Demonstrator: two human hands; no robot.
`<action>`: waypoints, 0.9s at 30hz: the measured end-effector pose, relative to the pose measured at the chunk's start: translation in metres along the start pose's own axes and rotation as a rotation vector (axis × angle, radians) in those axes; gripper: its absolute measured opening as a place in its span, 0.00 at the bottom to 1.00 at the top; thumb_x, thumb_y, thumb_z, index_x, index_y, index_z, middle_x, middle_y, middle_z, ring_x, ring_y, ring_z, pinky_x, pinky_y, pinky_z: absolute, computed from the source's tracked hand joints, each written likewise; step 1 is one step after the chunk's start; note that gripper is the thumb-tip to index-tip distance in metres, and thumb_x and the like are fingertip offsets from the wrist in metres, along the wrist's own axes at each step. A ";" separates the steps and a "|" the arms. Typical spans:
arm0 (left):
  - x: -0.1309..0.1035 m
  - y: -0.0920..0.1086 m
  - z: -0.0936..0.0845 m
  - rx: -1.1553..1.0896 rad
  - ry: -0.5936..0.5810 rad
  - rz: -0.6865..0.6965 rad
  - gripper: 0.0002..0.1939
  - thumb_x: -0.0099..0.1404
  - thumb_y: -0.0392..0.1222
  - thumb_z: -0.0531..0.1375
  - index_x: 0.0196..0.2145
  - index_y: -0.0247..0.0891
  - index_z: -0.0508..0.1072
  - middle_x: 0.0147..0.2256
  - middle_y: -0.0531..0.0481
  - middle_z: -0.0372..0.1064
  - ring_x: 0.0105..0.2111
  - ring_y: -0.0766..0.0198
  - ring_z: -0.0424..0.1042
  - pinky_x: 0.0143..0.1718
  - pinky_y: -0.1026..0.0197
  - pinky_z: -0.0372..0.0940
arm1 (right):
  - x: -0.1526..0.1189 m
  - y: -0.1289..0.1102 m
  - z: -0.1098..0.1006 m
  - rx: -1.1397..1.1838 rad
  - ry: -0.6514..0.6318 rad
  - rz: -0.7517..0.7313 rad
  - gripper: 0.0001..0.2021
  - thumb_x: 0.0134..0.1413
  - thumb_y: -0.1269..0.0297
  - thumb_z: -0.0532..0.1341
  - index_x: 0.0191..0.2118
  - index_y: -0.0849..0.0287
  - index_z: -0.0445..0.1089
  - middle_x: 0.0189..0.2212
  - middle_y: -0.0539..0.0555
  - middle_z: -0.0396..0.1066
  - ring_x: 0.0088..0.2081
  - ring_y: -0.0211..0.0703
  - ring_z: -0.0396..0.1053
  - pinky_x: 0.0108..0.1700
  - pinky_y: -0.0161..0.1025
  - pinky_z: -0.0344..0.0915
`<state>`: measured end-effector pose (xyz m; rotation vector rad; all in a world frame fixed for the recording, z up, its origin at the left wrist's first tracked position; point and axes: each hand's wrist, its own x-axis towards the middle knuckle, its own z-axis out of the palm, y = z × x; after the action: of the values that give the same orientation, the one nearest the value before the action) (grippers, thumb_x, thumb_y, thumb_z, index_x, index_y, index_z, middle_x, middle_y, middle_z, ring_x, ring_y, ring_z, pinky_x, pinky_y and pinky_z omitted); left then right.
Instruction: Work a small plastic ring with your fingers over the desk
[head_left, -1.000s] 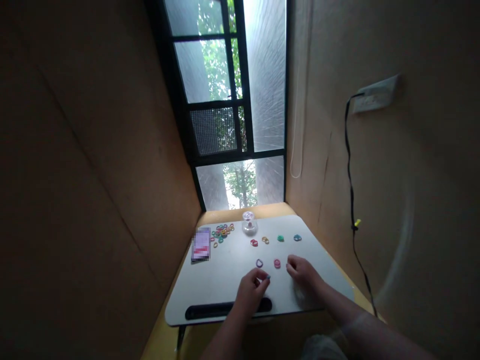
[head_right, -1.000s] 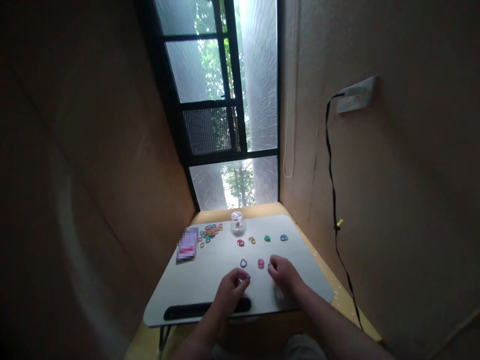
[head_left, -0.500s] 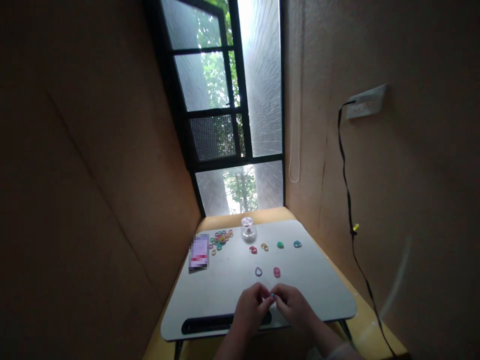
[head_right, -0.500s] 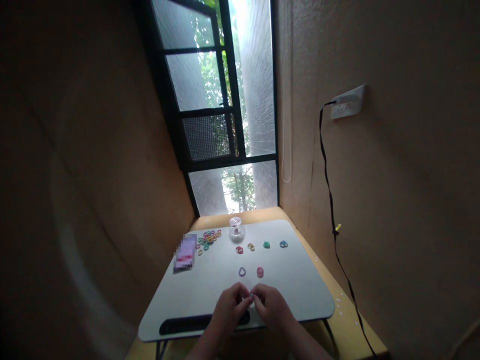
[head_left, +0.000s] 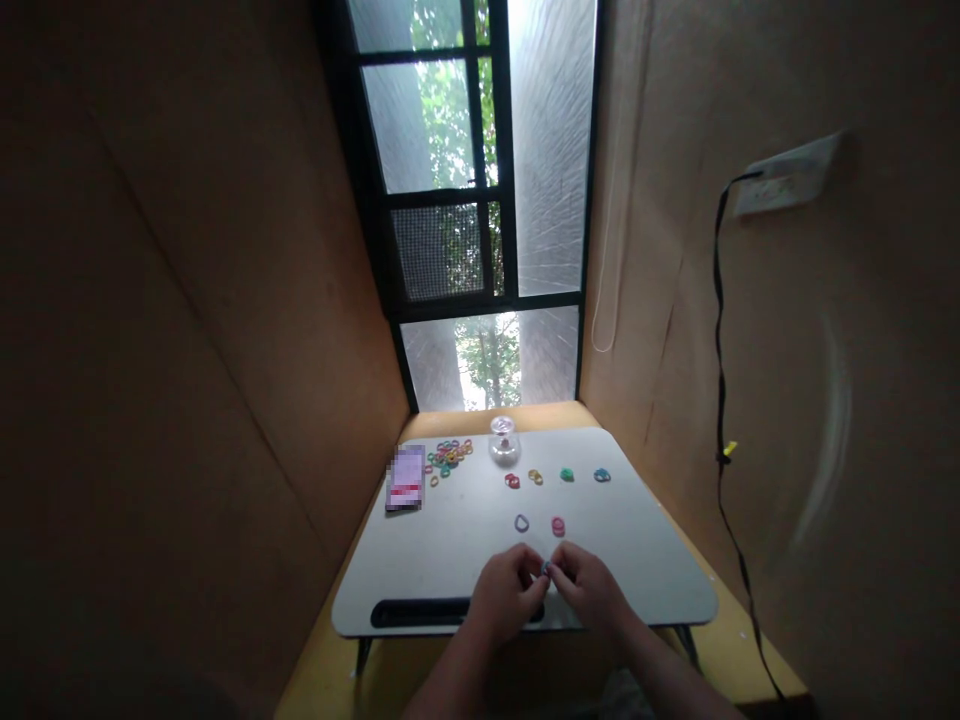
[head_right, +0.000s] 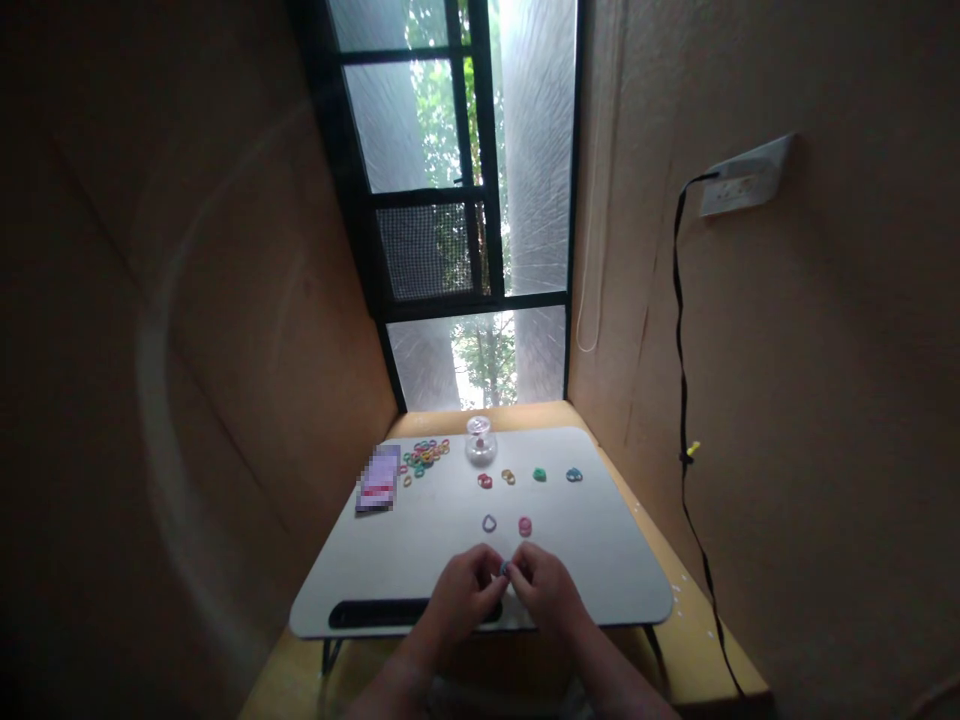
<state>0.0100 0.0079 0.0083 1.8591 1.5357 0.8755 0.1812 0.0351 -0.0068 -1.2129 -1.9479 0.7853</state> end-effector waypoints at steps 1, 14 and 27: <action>0.000 0.000 0.000 0.002 0.009 -0.008 0.10 0.60 0.49 0.60 0.32 0.40 0.72 0.23 0.54 0.69 0.23 0.67 0.65 0.26 0.64 0.55 | -0.001 -0.001 0.000 -0.009 -0.002 -0.001 0.09 0.55 0.61 0.55 0.26 0.57 0.62 0.21 0.46 0.63 0.25 0.38 0.61 0.29 0.34 0.55; 0.008 -0.005 0.004 -0.010 0.130 -0.022 0.05 0.59 0.41 0.59 0.30 0.37 0.71 0.23 0.55 0.67 0.24 0.68 0.64 0.28 0.66 0.54 | 0.019 0.001 0.000 -0.109 -0.118 0.011 0.08 0.50 0.63 0.56 0.23 0.57 0.62 0.21 0.49 0.65 0.26 0.39 0.61 0.29 0.34 0.52; 0.002 0.000 0.001 -0.038 0.088 0.029 0.07 0.62 0.42 0.57 0.32 0.38 0.73 0.26 0.54 0.71 0.26 0.68 0.67 0.29 0.65 0.57 | 0.004 0.001 0.003 -0.219 0.019 -0.051 0.10 0.54 0.63 0.55 0.24 0.57 0.60 0.19 0.48 0.64 0.23 0.37 0.60 0.27 0.34 0.50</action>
<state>0.0109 0.0099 0.0075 1.8419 1.5369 1.0048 0.1782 0.0387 -0.0083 -1.2868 -2.0818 0.5429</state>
